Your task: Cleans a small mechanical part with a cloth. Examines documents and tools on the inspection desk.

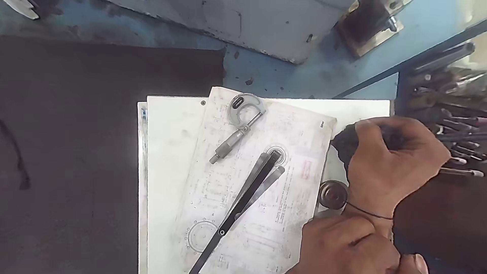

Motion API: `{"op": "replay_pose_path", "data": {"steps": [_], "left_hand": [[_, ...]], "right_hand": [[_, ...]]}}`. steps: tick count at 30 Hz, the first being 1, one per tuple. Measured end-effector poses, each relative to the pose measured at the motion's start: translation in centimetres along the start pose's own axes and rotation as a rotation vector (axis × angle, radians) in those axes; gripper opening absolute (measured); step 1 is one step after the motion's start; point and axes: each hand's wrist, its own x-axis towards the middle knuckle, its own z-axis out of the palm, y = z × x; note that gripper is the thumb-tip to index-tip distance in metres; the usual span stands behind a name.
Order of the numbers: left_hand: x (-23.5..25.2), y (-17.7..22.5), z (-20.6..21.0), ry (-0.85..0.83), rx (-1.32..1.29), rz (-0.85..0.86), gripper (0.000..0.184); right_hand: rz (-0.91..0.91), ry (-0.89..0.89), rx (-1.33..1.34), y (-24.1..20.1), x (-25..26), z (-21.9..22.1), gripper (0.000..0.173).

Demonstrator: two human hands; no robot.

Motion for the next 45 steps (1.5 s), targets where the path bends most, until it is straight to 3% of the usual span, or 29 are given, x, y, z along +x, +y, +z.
{"op": "replay_pose_path", "data": {"steps": [17,21,24,27,31,45], "left_hand": [[0.1,-0.3,-0.2,0.005,-0.020,0.002,0.036],[0.1,-0.2,-0.3,-0.003,-0.012,-0.006,0.036],[0.2,-0.1,-0.3,-0.006,-0.002,-0.004,0.036],[0.1,-0.1,-0.4,-0.008,0.003,-0.003,0.036],[0.1,0.0,-0.3,-0.011,0.007,-0.006,0.036],[-0.1,-0.1,0.1,-0.002,0.015,0.011,0.037]], "right_hand": [[-0.031,0.005,0.013,0.1,0.0,0.2,0.008],[0.179,-0.063,-0.016,-3.1,-0.3,-0.5,0.007],[0.004,0.021,0.020,-0.5,-0.1,0.2,0.008],[0.164,-0.056,-0.012,-2.9,-0.4,-0.4,0.007],[-0.026,0.004,0.005,-0.1,0.0,0.1,0.009],[-0.017,-0.003,0.033,0.0,0.0,0.0,0.008]]}}
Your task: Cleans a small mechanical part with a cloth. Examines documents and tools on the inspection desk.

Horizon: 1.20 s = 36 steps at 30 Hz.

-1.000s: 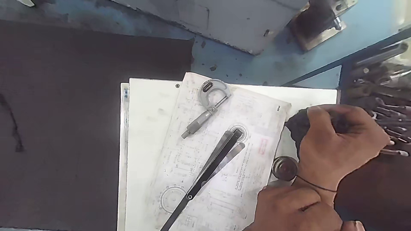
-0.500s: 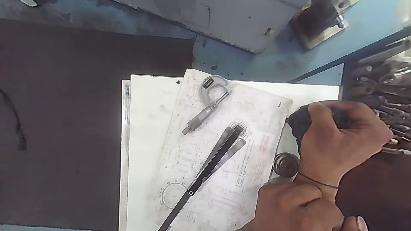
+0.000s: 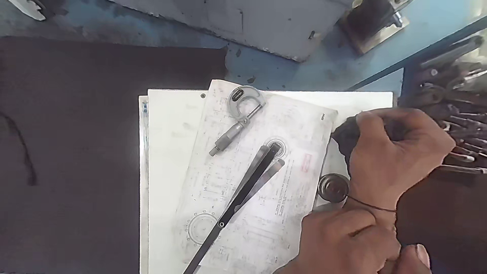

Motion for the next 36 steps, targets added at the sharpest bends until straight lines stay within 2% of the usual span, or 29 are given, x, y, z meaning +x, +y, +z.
{"op": "replay_pose_path", "data": {"steps": [36], "left_hand": [[-0.52,-0.25,0.55,0.024,0.030,0.042,0.036]], "right_hand": [[0.108,-0.010,-0.055,-0.27,0.12,-0.27,0.009]]}}
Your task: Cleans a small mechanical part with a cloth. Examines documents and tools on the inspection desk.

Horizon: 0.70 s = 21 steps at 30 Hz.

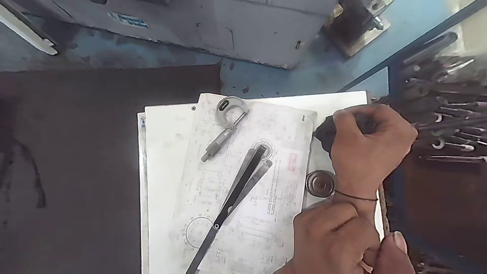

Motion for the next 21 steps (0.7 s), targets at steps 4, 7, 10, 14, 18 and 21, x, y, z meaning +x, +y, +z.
{"op": "replay_pose_path", "data": {"steps": [4,7,10,14,18,21], "left_hand": [[-0.04,-0.01,0.01,0.001,-0.002,-0.002,0.036],[0.00,0.04,0.02,0.002,0.003,-0.008,0.036],[0.05,0.10,-0.05,-0.003,0.016,-0.015,0.036],[0.08,0.05,-0.05,-0.005,0.036,-0.004,0.037],[0.04,0.05,-0.02,-0.010,0.019,-0.005,0.037],[-0.01,0.05,0.03,-0.005,0.003,-0.014,0.036]], "right_hand": [[-0.012,0.013,-0.008,0.00,-0.01,0.07,0.010],[-0.010,0.010,-0.008,-0.05,-0.02,0.04,0.011],[-0.003,0.001,-0.017,-0.06,-0.03,0.00,0.012],[0.008,-0.019,-0.016,-0.07,-0.01,-0.15,0.010],[-0.010,-0.011,0.019,0.12,-0.01,-0.08,0.010],[-0.034,0.011,0.012,0.31,0.06,0.08,0.010]]}}
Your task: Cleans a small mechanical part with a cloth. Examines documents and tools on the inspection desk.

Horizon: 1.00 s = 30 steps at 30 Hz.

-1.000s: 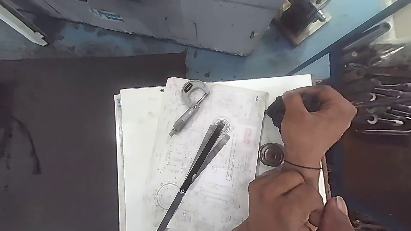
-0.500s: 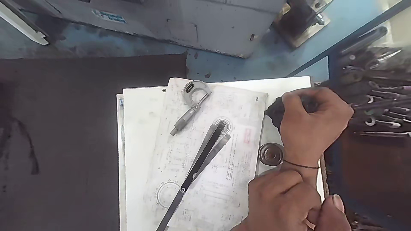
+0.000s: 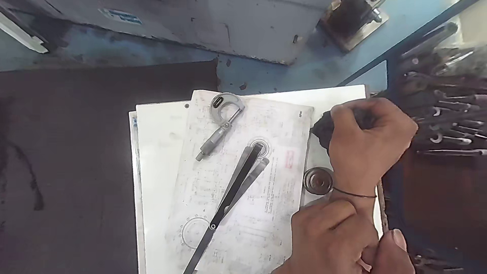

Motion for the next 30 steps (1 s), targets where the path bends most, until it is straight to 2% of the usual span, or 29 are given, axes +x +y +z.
{"op": "replay_pose_path", "data": {"steps": [30], "left_hand": [[0.09,0.10,-0.14,-0.005,-0.005,-0.020,0.036]], "right_hand": [[0.018,0.008,-0.011,-0.28,-0.09,0.04,0.009]]}}
